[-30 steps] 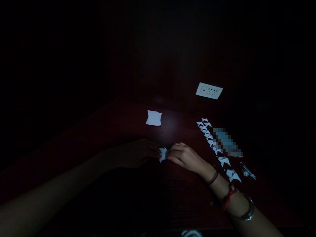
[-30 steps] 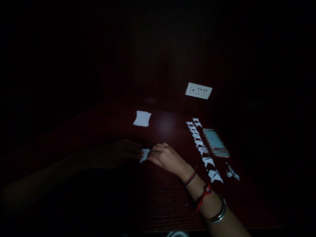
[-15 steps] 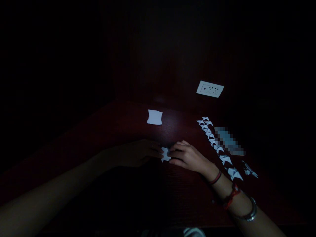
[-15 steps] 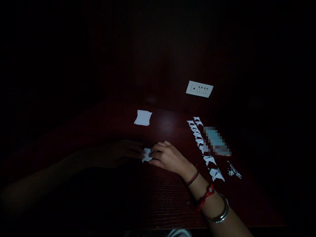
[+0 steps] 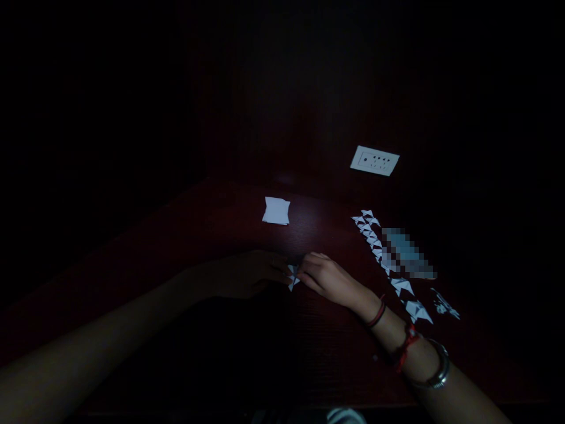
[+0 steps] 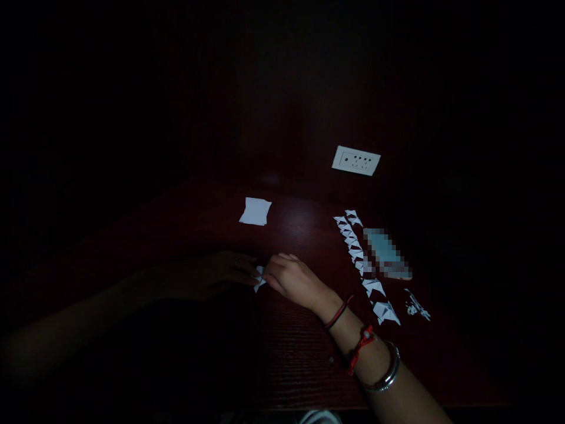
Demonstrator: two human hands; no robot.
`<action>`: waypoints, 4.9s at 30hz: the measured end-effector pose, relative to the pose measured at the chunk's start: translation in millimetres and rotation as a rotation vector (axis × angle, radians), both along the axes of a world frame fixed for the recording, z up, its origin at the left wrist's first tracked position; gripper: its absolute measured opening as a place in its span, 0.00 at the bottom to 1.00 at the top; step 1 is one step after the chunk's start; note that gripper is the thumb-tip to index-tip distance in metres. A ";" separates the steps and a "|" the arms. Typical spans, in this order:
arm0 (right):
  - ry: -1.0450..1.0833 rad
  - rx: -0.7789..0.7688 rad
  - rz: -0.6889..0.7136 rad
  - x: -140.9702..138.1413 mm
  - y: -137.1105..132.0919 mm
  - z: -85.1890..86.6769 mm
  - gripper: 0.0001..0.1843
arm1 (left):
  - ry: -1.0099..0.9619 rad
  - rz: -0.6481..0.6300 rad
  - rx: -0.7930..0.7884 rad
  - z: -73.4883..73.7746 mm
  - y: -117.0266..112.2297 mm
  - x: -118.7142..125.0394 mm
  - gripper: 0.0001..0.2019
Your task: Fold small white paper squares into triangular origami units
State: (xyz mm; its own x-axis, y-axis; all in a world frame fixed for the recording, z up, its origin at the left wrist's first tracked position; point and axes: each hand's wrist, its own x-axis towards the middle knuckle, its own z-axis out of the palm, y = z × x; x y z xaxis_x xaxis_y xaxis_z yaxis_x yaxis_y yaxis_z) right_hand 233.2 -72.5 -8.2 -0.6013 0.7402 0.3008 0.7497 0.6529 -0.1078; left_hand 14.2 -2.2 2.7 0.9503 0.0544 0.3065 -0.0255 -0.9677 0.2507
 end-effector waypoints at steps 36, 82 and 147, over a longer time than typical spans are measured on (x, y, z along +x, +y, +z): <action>0.232 -0.114 0.047 -1.6 11.1 -7.2 0.09 | 0.049 0.148 0.231 -11.6 -16.5 -7.0 0.20; -0.095 -0.062 0.054 11.2 -17.9 12.0 0.16 | 0.063 0.197 0.128 -15.9 -9.2 -7.3 0.24; 0.313 -0.133 -0.227 13.2 2.2 -6.0 0.14 | 0.034 0.091 0.153 -20.9 -5.5 -3.5 0.21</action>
